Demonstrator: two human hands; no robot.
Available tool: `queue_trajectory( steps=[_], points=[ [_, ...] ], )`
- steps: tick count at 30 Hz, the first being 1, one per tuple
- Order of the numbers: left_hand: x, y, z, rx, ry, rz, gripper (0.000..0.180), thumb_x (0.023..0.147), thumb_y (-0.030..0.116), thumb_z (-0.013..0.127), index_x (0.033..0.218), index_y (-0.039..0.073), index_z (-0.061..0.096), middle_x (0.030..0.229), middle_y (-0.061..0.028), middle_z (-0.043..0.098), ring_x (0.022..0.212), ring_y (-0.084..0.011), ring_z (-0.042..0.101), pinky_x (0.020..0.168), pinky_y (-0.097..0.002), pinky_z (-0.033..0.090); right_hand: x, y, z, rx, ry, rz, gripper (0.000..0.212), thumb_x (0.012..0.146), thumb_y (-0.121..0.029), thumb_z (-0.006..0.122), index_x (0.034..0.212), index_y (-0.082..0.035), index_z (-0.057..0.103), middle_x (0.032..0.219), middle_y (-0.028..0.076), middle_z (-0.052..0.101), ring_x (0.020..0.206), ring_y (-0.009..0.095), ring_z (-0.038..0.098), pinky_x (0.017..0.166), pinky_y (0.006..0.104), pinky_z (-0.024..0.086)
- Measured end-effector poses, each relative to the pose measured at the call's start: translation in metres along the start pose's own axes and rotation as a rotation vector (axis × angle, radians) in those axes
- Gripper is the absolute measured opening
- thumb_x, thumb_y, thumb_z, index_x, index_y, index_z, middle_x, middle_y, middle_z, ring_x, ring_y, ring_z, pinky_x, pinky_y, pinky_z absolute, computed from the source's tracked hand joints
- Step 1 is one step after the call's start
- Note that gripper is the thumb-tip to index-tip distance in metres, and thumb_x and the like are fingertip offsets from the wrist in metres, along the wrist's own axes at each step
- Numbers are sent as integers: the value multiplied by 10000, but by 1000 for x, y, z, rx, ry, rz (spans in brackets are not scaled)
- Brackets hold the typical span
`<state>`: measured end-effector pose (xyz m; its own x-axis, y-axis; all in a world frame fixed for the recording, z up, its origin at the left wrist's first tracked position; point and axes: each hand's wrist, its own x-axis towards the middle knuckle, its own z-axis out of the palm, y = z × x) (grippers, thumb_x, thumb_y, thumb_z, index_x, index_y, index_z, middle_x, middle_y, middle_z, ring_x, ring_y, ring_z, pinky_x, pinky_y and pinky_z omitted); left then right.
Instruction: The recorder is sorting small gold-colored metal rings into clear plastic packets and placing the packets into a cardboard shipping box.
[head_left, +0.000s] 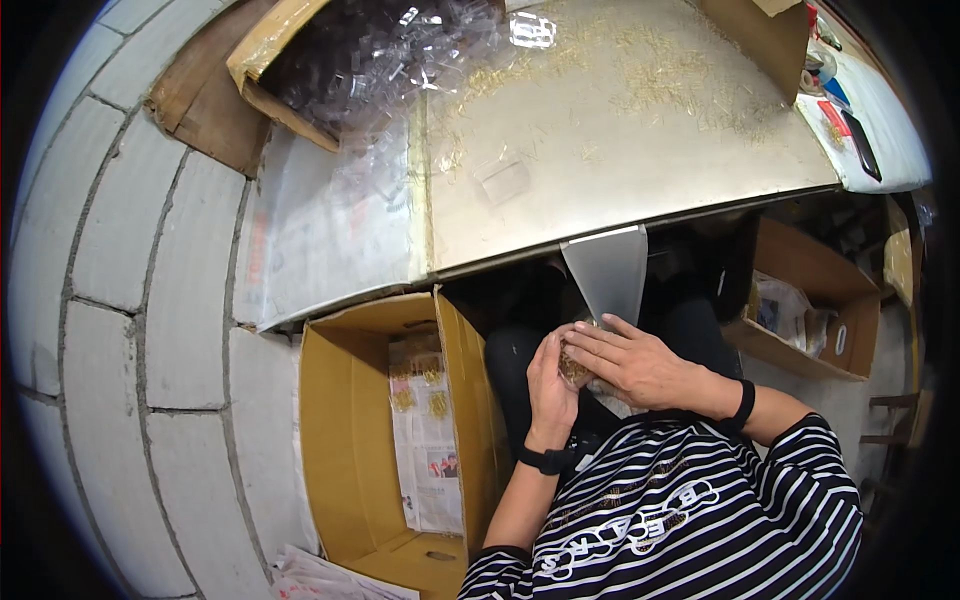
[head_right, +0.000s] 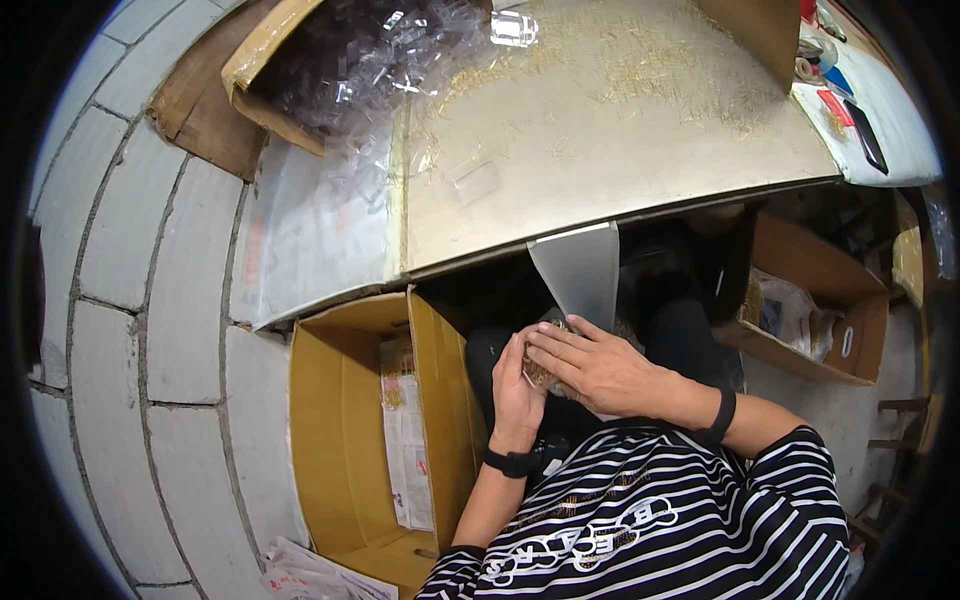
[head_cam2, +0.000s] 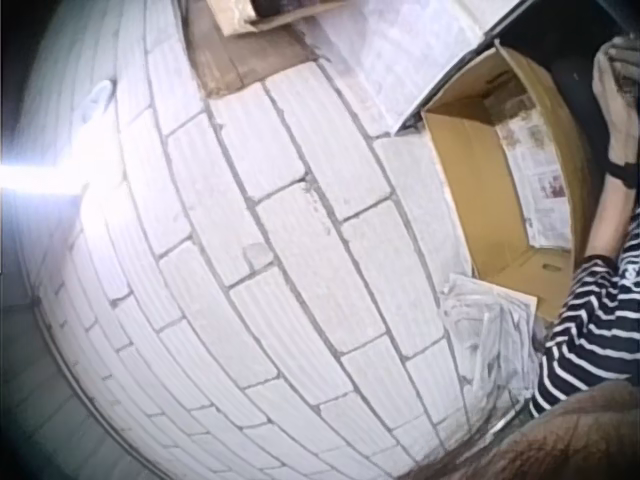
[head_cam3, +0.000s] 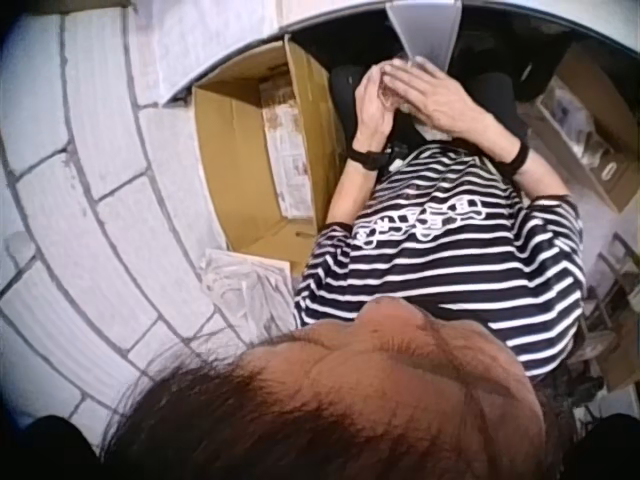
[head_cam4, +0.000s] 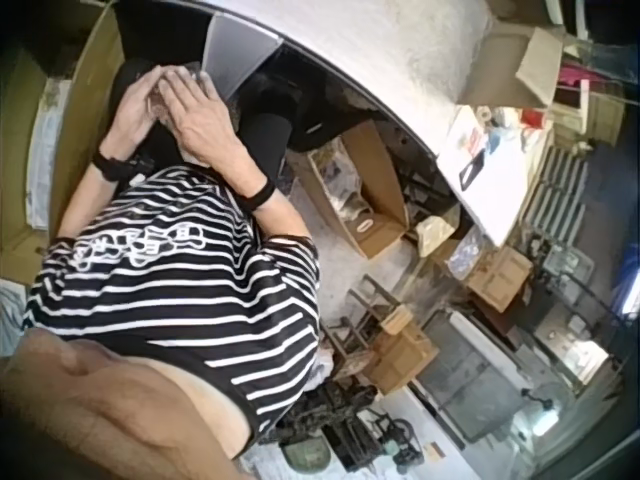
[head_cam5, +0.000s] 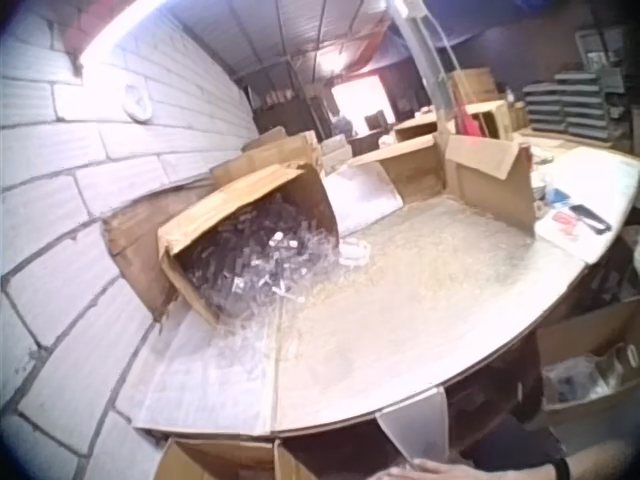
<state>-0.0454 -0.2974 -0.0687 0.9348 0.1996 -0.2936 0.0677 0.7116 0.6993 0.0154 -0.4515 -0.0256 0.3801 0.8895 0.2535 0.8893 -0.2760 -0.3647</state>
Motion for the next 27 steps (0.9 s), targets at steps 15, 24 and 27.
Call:
queue_trajectory(
  steps=[15,24,27],
  points=[
    [6,-17,-74,191,156,-237,188,903,76,578,1065,-20,578,931,-105,643,748,-197,670,527,-309,576,139,158,-70,-130,125,461,460,835,-152,548,1283,-72,476,1346,174,447,1197,365,468,966,406,435],
    [34,-64,-91,191,64,-332,363,999,286,423,1114,-25,572,979,-110,649,831,-178,660,692,-306,569,132,182,-48,-327,-96,290,445,830,-90,498,1274,-69,479,1350,160,441,1246,330,448,970,370,445],
    [42,-60,-83,193,31,-399,402,1002,322,400,1107,-28,570,976,-117,647,815,-189,666,631,-314,576,91,168,-56,-145,-98,246,457,829,-35,490,1286,-50,472,1367,163,442,1288,283,420,991,348,430]
  ],
)
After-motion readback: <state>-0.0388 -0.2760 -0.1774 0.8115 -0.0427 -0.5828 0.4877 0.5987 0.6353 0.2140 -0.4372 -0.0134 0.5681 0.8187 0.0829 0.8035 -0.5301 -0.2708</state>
